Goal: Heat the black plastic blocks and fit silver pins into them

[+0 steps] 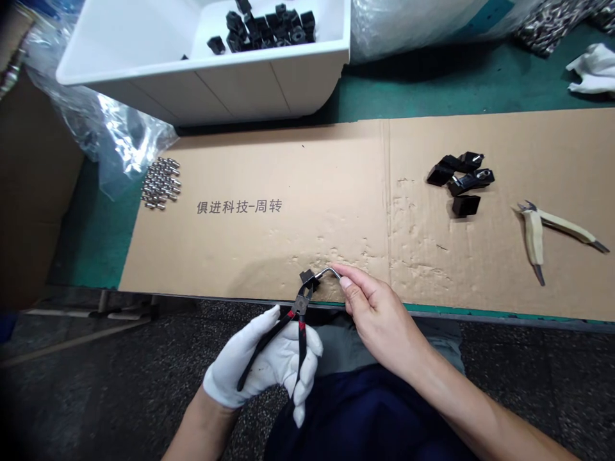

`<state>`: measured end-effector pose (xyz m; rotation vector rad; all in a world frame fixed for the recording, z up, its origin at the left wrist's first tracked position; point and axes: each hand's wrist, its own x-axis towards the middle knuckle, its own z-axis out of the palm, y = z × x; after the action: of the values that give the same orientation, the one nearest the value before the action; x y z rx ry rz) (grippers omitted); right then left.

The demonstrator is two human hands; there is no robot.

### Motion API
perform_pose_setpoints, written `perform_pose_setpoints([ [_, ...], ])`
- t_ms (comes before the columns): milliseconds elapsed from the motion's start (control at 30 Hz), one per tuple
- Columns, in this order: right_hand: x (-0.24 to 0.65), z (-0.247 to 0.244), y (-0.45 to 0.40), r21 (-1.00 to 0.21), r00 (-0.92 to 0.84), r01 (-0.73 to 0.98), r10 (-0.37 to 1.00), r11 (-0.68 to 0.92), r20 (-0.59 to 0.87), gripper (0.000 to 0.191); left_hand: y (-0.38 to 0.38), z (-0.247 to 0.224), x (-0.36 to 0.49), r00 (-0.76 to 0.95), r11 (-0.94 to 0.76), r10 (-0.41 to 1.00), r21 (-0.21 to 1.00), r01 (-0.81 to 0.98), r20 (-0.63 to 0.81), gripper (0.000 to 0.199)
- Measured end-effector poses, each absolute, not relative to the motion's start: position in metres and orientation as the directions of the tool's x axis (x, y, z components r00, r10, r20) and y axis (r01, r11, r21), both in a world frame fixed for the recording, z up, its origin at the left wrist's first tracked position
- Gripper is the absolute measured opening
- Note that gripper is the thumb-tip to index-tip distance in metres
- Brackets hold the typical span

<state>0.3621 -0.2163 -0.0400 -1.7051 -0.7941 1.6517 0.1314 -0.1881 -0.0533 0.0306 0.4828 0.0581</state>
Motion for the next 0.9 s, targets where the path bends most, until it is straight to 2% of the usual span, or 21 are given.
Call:
perform_pose_setpoints([
  [233,0.371,-0.028,-0.21,-0.814,0.021,0.227,0.838,-0.535,-0.545,0.042,-0.194,-0.068,0.131,0.908,0.998,0.057,-0.015,-0.069,-0.415,0.068],
  [367,0.375,-0.028,-0.204,-0.821,0.006,0.238,0.845,-0.52,-0.534,0.043,-0.197,-0.08,0.133,0.907,0.997,0.067,0.006,-0.071,-0.417,0.064],
  [600,0.384,-0.029,-0.194,-0.834,0.0,0.195,0.85,-0.516,-0.526,0.041,-0.203,-0.092,0.147,0.84,0.97,0.208,0.217,-0.111,-0.501,0.059],
  [767,0.392,-0.028,-0.188,-0.841,-0.02,0.265,0.869,-0.472,-0.494,0.036,-0.201,-0.096,0.151,0.765,0.917,0.27,0.399,-0.019,-0.585,0.058],
  [900,0.4,-0.031,-0.185,-0.85,-0.068,0.342,0.891,-0.402,-0.449,0.035,-0.199,-0.091,0.15,0.741,0.895,0.282,0.445,0.026,-0.609,0.059],
])
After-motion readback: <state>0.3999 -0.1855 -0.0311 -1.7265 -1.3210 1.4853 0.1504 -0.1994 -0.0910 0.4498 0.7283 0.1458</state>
